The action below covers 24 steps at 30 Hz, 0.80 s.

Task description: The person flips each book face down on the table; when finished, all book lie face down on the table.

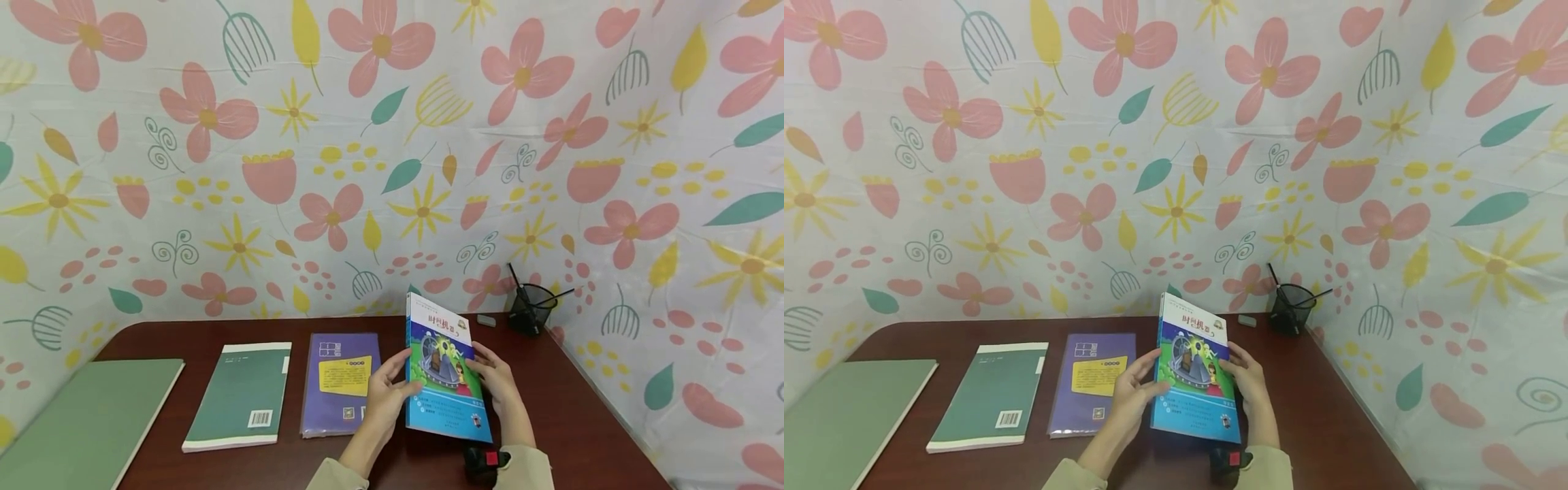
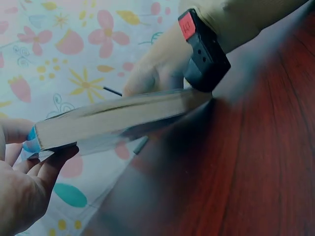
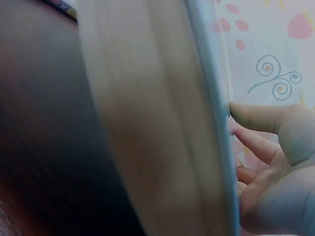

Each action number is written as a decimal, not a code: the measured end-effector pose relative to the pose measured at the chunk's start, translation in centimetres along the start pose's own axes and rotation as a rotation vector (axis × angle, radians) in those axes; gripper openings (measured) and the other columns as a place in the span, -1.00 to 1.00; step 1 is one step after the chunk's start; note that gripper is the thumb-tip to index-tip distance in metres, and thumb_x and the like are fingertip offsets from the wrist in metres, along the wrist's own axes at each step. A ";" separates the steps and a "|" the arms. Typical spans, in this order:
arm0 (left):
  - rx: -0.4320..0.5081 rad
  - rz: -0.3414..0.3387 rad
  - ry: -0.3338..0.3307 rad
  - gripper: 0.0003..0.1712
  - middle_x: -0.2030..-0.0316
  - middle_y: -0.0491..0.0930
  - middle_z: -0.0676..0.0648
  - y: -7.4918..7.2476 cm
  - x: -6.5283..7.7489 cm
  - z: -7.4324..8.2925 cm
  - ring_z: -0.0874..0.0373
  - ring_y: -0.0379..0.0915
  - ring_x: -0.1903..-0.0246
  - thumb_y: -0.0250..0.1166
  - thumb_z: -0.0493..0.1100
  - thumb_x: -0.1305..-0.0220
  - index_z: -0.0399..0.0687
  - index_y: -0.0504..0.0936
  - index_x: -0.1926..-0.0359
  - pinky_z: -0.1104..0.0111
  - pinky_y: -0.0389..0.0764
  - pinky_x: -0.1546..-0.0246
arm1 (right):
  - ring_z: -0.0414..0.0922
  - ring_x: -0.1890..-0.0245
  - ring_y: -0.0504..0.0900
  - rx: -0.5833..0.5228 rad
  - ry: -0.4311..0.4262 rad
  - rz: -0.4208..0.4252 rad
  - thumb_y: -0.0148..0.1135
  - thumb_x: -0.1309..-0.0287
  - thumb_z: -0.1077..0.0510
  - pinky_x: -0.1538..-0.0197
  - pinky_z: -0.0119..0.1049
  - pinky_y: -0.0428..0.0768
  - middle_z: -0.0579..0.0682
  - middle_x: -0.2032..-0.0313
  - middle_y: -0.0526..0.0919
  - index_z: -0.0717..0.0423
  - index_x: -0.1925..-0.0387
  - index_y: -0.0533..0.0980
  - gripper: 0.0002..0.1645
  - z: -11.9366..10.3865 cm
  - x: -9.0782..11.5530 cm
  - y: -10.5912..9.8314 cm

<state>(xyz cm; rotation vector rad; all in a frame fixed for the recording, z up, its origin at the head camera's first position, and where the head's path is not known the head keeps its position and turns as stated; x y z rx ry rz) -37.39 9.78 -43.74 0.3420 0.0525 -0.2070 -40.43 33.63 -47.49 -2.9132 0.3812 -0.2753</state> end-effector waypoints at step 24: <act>0.051 0.064 0.074 -0.34 -0.38 0.31 -0.30 0.2 0.6 2.7 0.05 0.68 0.11 0.30 -0.44 -0.13 -0.17 0.46 -0.30 0.50 0.63 0.24 | 0.22 -0.49 0.08 0.270 -0.430 -0.075 0.05 -0.40 -0.06 -0.39 0.29 0.18 0.18 -0.48 0.15 -0.10 -0.45 0.24 -0.36 -11.0 5.6 9.1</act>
Point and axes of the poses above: each hand's wrist, its own x-axis away from the middle knuckle, its own y-axis out of the palm, z = x × y, the point moved 10 cm from there along -x, towards the middle knuckle
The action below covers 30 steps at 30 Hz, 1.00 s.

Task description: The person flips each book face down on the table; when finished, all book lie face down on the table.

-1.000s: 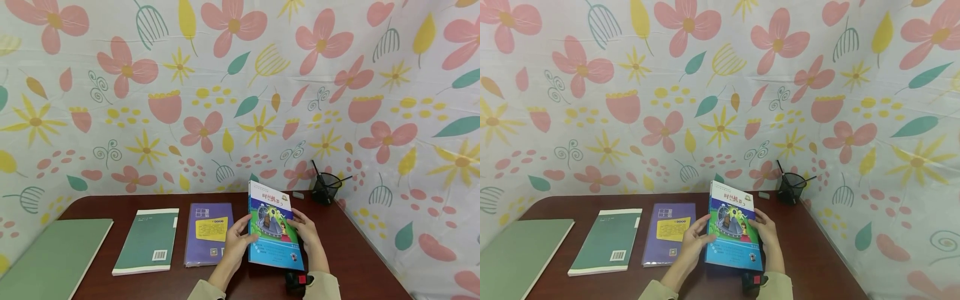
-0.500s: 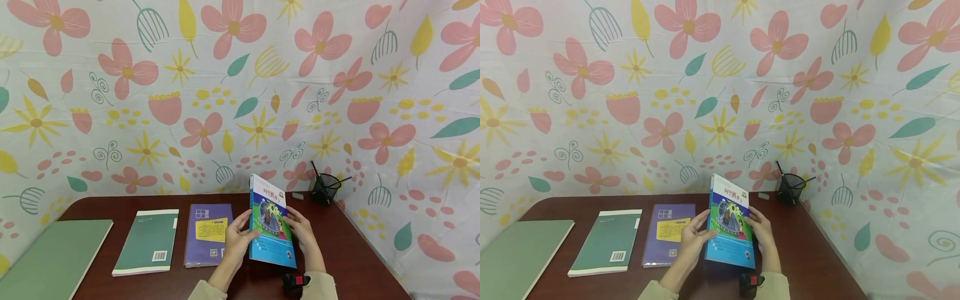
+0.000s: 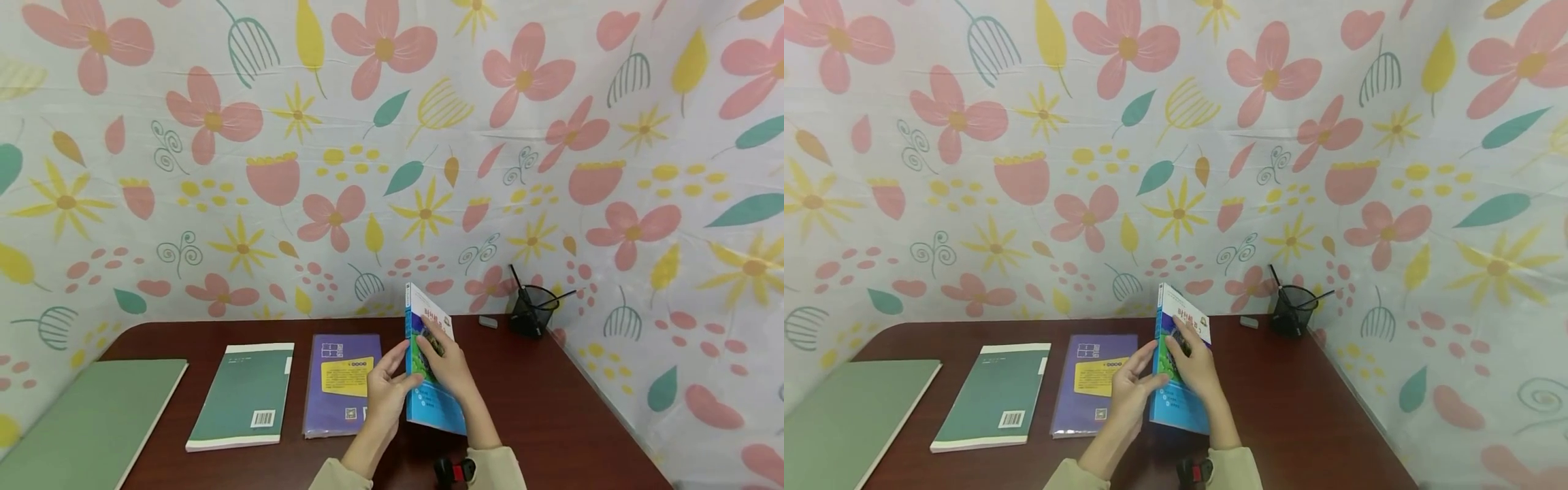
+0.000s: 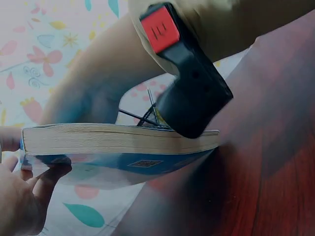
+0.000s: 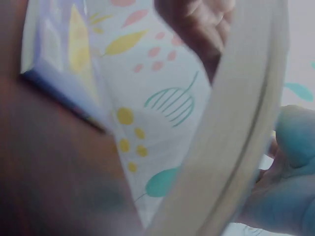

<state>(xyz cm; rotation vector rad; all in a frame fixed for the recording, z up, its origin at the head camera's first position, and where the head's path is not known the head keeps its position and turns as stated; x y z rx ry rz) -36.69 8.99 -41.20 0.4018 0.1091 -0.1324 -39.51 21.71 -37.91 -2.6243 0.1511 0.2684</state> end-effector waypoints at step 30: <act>-0.237 -0.258 0.253 -0.15 -0.30 0.45 -0.10 5.0 2.9 4.5 -0.07 0.51 -0.17 0.27 -0.49 -0.09 0.06 0.33 -0.41 0.48 0.64 0.10 | 0.05 -0.37 0.39 -0.209 -0.155 0.264 0.28 -0.25 0.07 -0.29 -0.21 0.42 0.09 -0.39 0.37 -0.22 -0.47 0.16 -0.17 -5.3 2.7 -5.4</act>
Point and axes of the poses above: each hand's wrist, its own x-axis away from the middle knuckle, its own y-axis out of the palm, z = x × y, the point moved 10 cm from there along -x, towards the middle knuckle
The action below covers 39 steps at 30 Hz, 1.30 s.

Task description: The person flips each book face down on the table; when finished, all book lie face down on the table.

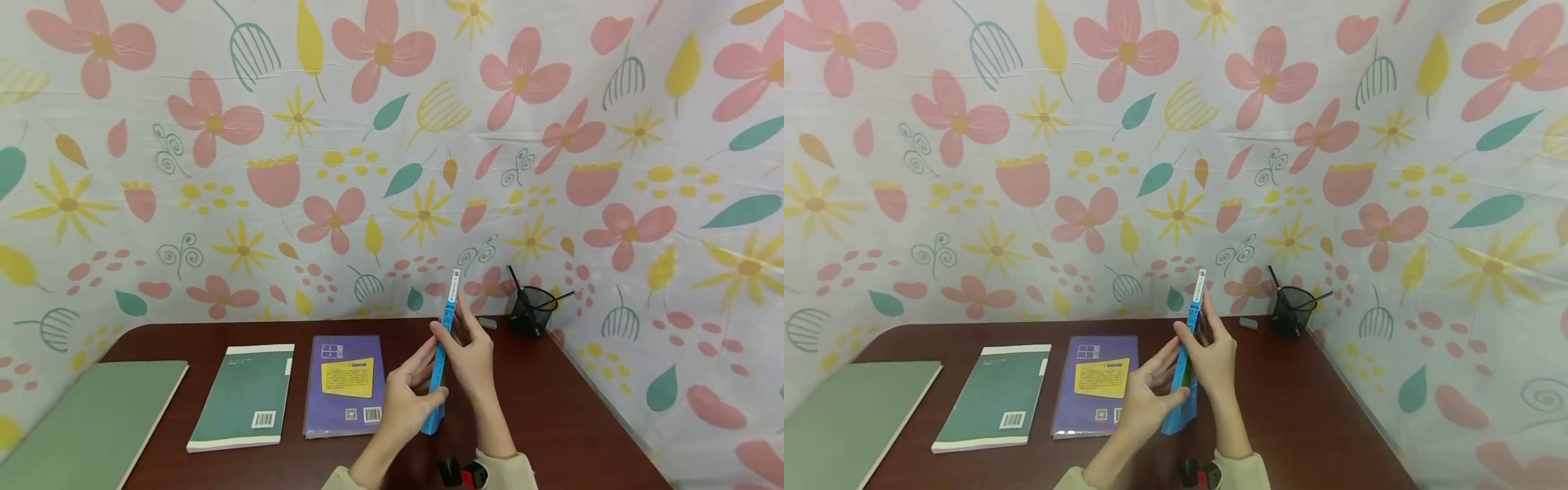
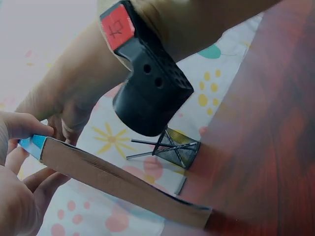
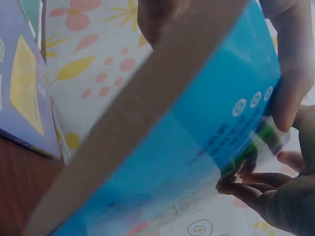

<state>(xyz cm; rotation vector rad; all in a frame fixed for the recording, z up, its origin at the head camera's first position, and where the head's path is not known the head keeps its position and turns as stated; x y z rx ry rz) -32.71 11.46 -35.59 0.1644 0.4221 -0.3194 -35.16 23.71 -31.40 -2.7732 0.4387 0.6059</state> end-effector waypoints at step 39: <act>-0.240 0.184 0.019 -0.32 -0.25 0.52 0.09 0.5 0.5 -0.8 0.19 0.63 -0.03 0.49 -0.26 0.04 0.17 0.61 -0.18 0.48 0.63 0.09 | -0.49 0.14 0.66 -0.161 -0.286 0.390 0.11 -0.18 0.47 0.23 -0.60 0.61 0.25 -0.11 0.59 0.19 -0.30 0.39 -0.37 -2.4 1.4 -2.6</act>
Point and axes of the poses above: each hand's wrist, its own x-axis away from the middle knuckle, its own y-axis out of the palm, z = x × y, the point moved 10 cm from there along -x, towards the middle knuckle
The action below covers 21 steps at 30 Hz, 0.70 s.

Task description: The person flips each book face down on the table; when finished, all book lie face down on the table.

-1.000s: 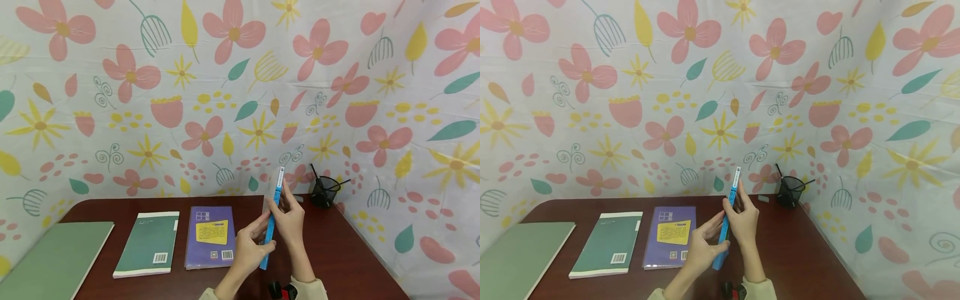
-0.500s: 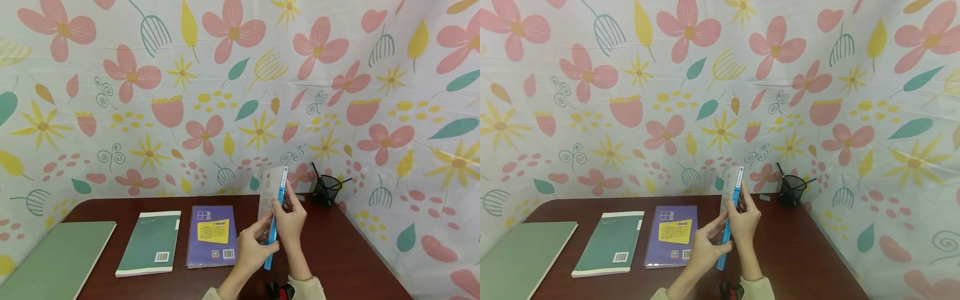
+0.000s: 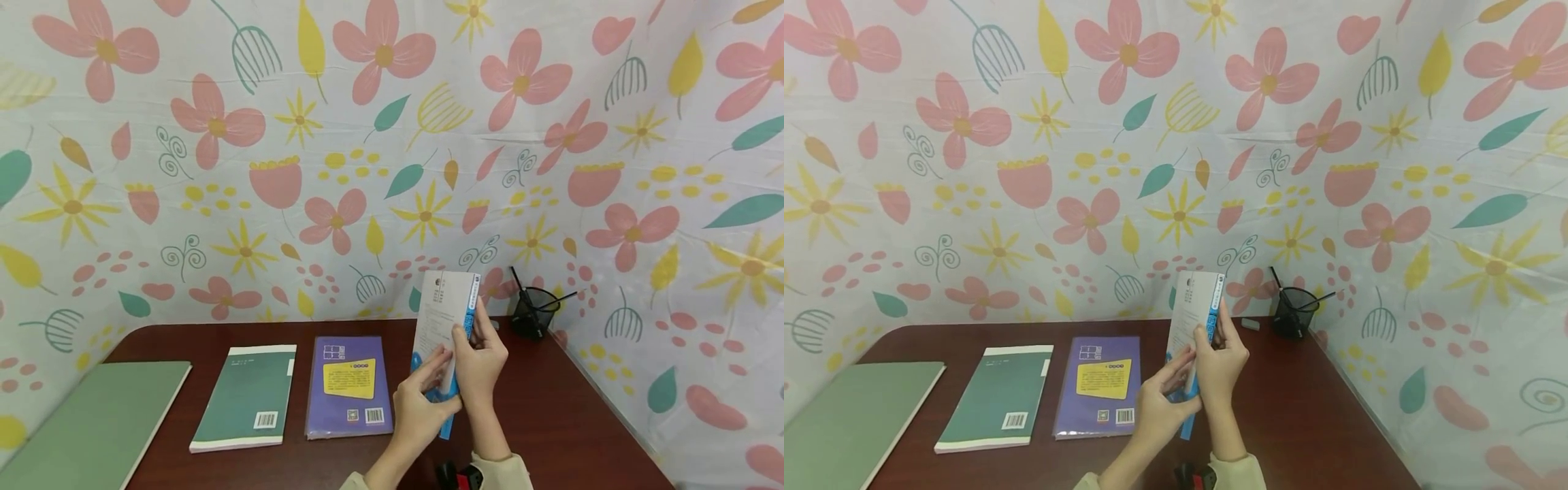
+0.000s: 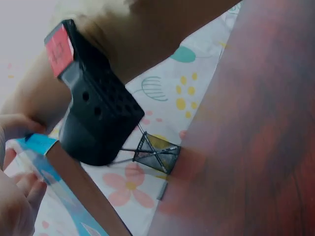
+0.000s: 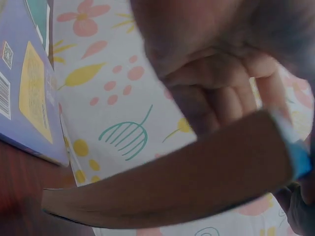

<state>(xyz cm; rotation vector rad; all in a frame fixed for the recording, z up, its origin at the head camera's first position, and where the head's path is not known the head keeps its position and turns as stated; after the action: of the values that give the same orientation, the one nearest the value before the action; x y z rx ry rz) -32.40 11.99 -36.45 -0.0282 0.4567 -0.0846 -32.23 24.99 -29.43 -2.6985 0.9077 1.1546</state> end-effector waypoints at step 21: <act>0.151 -0.131 -0.185 -0.41 -0.49 0.08 -0.28 -1.4 -1.8 -4.7 -0.28 -0.05 -0.48 0.34 -0.14 -0.24 -0.03 0.49 -0.30 -0.20 0.13 -0.36 | -0.42 0.23 0.72 -0.011 0.042 0.002 0.07 -0.22 0.45 0.31 -0.54 0.65 0.28 -0.07 0.60 0.07 -0.29 0.43 -0.39 -1.0 -0.9 -1.1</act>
<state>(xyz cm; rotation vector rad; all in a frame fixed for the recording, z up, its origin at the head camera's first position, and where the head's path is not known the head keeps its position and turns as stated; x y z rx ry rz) -36.21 10.77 -39.82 0.0817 0.2619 -0.2431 -31.43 26.09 -28.24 -2.7410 0.9122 1.1109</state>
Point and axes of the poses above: each hand's wrist, its own x-axis away from the middle knuckle, its own y-axis out of the palm, z = x × y, the point moved 10 cm from there along -x, towards the middle knuckle
